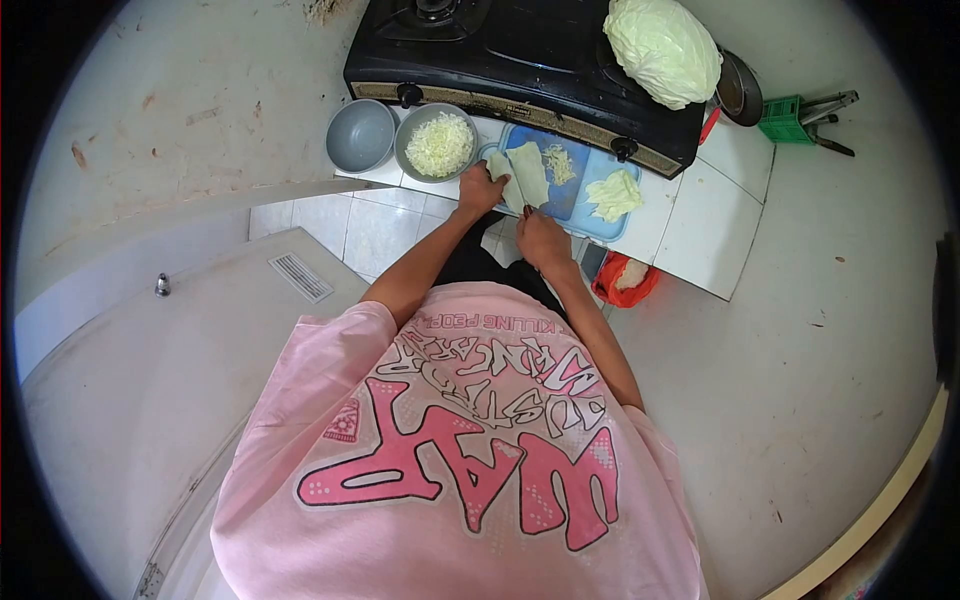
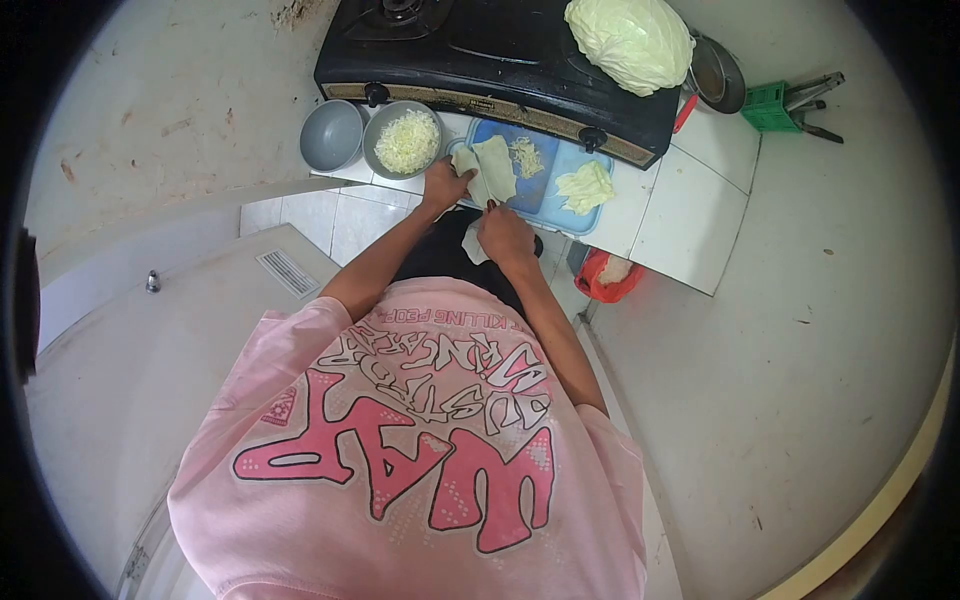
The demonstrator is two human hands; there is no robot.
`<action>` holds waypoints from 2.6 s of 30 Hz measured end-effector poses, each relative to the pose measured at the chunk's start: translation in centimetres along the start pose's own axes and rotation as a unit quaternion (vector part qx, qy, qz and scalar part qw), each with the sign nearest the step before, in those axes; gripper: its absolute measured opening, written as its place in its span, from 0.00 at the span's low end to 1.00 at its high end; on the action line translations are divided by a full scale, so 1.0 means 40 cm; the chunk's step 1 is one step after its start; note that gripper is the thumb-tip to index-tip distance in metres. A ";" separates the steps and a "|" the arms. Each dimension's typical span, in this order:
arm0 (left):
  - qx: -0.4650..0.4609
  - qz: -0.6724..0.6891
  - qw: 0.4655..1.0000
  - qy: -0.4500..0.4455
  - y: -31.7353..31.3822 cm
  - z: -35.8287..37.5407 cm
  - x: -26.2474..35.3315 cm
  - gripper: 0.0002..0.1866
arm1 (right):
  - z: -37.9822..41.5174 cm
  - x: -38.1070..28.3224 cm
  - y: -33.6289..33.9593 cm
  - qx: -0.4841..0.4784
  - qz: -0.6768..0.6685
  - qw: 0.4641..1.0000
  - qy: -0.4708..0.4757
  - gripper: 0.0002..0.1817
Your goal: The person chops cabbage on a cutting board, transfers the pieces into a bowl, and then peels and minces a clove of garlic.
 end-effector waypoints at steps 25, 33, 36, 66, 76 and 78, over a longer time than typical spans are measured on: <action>-0.014 -0.009 1.000 0.022 0.009 0.021 0.042 0.17 | 0.016 0.012 -0.017 0.046 0.006 0.999 0.008 0.23; -0.024 -0.006 1.000 0.019 0.010 0.019 0.039 0.17 | 0.008 0.034 -0.049 0.027 0.013 0.999 0.023 0.22; -0.020 0.004 1.000 0.011 0.009 0.016 0.032 0.17 | 0.005 0.042 -0.059 0.028 0.018 0.999 0.025 0.22; 0.036 -0.031 0.998 -0.031 0.012 -0.008 0.000 0.20 | 0.043 0.090 -0.122 0.030 0.046 0.998 0.025 0.24; 0.036 -0.032 0.999 -0.014 0.013 -0.002 0.007 0.21 | 0.068 0.099 -0.126 0.001 0.047 0.999 0.012 0.24; 0.044 -0.057 0.997 -0.033 0.015 -0.003 0.009 0.21 | 0.074 0.103 -0.129 -0.001 0.048 0.999 0.010 0.24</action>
Point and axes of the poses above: each hand's wrist, its own z-axis away from the middle knuckle, its own y-axis out of the back of the hand, x = y × z, the point moved 10 cm from there along -z, towards the middle knuckle, and after that the axes turned 15 degrees about z, right-handed, at the moved point
